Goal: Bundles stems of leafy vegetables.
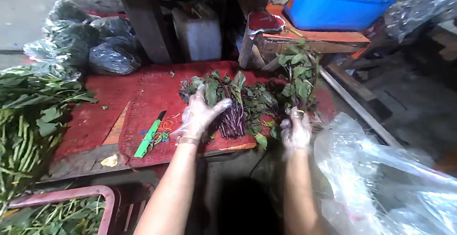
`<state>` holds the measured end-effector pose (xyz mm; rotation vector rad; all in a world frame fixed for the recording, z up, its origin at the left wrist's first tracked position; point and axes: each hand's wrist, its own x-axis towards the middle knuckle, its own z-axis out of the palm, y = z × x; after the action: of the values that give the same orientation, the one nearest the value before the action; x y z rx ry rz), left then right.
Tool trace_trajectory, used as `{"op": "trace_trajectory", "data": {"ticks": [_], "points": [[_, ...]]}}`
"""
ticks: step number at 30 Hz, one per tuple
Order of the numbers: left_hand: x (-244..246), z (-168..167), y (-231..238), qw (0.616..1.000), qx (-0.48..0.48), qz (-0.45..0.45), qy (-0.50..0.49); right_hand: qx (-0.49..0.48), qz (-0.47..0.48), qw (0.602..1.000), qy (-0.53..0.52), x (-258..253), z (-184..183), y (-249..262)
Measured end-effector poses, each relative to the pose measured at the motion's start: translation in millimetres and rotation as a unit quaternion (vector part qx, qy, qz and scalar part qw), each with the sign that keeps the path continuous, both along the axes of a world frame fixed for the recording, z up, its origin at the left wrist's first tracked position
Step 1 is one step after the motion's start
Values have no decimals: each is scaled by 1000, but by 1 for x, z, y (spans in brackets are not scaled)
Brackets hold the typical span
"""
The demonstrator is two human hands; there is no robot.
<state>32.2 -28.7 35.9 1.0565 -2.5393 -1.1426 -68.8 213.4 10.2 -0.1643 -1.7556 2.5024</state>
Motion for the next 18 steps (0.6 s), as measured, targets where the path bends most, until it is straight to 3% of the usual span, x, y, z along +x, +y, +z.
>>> {"op": "trace_trajectory", "data": {"ticks": [1,3,5,7,13,18], "points": [[3,3,-3,1000,-5,4,4,-144,81,986,-6,7,2,4],[9,8,-5,1000,-4,11,-6,-342,260,903,-31,17,1,11],[12,15,-6,1000,3,0,-26,-433,384,813,-57,22,2,10],[14,18,-7,999,10,-12,-33,-469,452,756,-61,25,2,6],[20,24,-3,996,-26,21,86,-493,532,685,-63,31,-2,-1],[20,28,1,993,-21,-3,115,-483,537,690,-47,28,1,-5]]}}
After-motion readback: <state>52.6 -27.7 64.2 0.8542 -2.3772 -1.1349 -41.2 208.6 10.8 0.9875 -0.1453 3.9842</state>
